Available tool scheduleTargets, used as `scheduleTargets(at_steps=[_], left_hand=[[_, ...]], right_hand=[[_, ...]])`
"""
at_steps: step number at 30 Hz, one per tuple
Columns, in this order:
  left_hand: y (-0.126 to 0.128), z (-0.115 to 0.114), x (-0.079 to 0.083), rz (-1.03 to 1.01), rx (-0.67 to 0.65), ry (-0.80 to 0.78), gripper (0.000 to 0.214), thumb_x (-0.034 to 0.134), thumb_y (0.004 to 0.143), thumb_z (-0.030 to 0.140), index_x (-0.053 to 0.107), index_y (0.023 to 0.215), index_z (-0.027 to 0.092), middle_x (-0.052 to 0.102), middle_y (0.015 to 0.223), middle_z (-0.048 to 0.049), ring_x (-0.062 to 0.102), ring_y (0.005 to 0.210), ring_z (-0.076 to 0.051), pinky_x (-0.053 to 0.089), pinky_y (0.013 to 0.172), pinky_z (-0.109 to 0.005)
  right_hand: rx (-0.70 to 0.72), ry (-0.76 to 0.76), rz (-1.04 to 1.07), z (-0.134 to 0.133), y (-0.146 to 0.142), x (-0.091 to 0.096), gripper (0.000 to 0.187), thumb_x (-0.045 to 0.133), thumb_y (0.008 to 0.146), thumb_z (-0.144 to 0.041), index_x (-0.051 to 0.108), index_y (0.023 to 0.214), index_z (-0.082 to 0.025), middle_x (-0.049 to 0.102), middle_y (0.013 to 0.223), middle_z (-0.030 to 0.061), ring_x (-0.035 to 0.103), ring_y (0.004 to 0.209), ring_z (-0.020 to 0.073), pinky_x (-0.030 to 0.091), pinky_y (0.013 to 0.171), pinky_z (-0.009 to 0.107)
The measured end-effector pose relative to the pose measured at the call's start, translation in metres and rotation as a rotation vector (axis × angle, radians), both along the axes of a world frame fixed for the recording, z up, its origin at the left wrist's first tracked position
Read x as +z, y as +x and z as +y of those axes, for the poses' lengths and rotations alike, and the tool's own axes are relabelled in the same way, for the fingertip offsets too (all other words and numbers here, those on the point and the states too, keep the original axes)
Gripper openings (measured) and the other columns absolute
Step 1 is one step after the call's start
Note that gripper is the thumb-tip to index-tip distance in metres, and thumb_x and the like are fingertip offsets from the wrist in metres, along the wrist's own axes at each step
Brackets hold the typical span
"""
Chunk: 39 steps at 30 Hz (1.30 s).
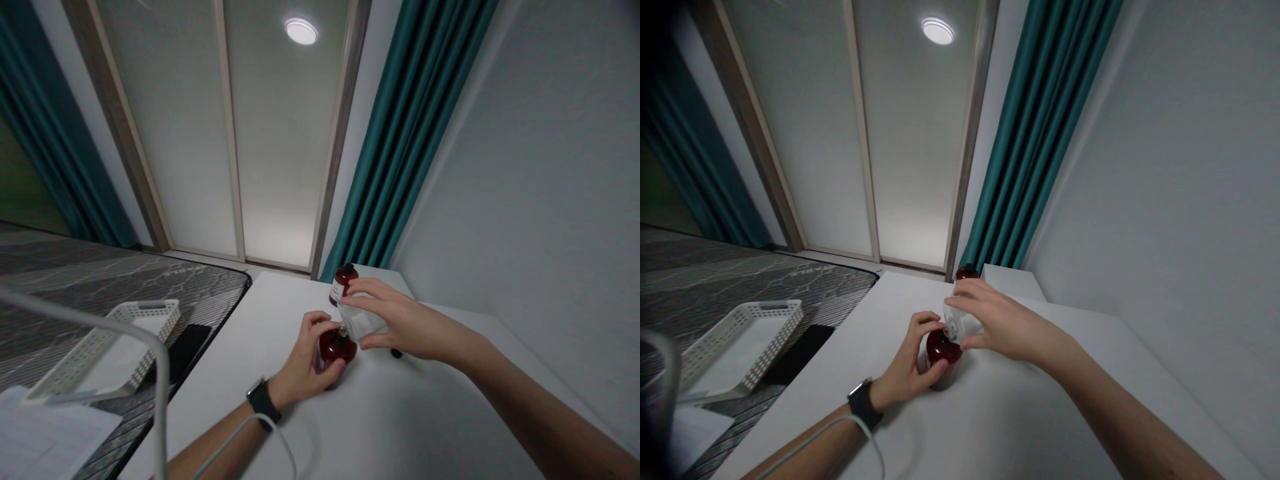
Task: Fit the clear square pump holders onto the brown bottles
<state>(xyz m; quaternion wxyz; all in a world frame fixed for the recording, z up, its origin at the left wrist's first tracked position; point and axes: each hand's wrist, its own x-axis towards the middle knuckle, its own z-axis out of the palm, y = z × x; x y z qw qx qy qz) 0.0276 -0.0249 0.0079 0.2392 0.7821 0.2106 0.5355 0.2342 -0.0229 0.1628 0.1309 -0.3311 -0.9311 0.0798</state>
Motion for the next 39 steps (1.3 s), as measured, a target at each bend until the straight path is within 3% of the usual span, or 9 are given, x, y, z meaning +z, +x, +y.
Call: scheduleTargets(at_steps=[15,21,33,39], left_hand=[[0.0,-0.002,0.001,0.011,0.005,-0.015,0.057,0.063,0.082,0.017,0.041,0.133,0.028,0.039,0.126,-0.0102,0.043,0.122,-0.03,0.042,0.103,-0.051],[0.0,-0.002,0.001,0.013,0.006,-0.013,0.056,0.063,0.083,0.018,0.041,0.134,0.027,0.04,0.125,-0.01,0.044,0.122,-0.029,0.042,0.103,-0.051],[-0.002,0.001,0.001,0.024,-0.006,-0.012,0.058,0.063,0.083,0.02,0.041,0.135,0.029,0.039,0.124,-0.0095,0.044,0.12,-0.029,0.043,0.101,-0.051],[-0.002,0.003,-0.002,0.021,0.009,-0.048,0.057,0.064,0.083,0.025,0.04,0.135,0.026,0.042,0.125,-0.0107,0.045,0.12,-0.03,0.043,0.101,-0.051]], right_hand=[[-0.004,-0.005,-0.016,0.0,-0.001,0.001,0.066,0.084,0.074,-0.031,0.057,0.135,-0.029,0.054,0.14,0.0095,0.046,0.136,0.0293,0.04,0.113,0.049],[-0.007,0.009,-0.02,0.0,0.001,-0.002,0.069,0.085,0.073,-0.03,0.057,0.135,-0.025,0.052,0.142,0.0117,0.045,0.137,0.029,0.039,0.114,0.048],[-0.087,-0.06,0.061,-0.003,0.007,-0.006,0.065,0.081,0.076,-0.039,0.057,0.136,-0.03,0.057,0.138,0.009,0.051,0.13,0.0293,0.042,0.111,0.049],[-0.193,-0.113,0.149,-0.007,0.018,-0.014,0.063,0.078,0.078,-0.044,0.056,0.136,-0.031,0.056,0.134,0.0086,0.054,0.126,0.029,0.043,0.109,0.05]])
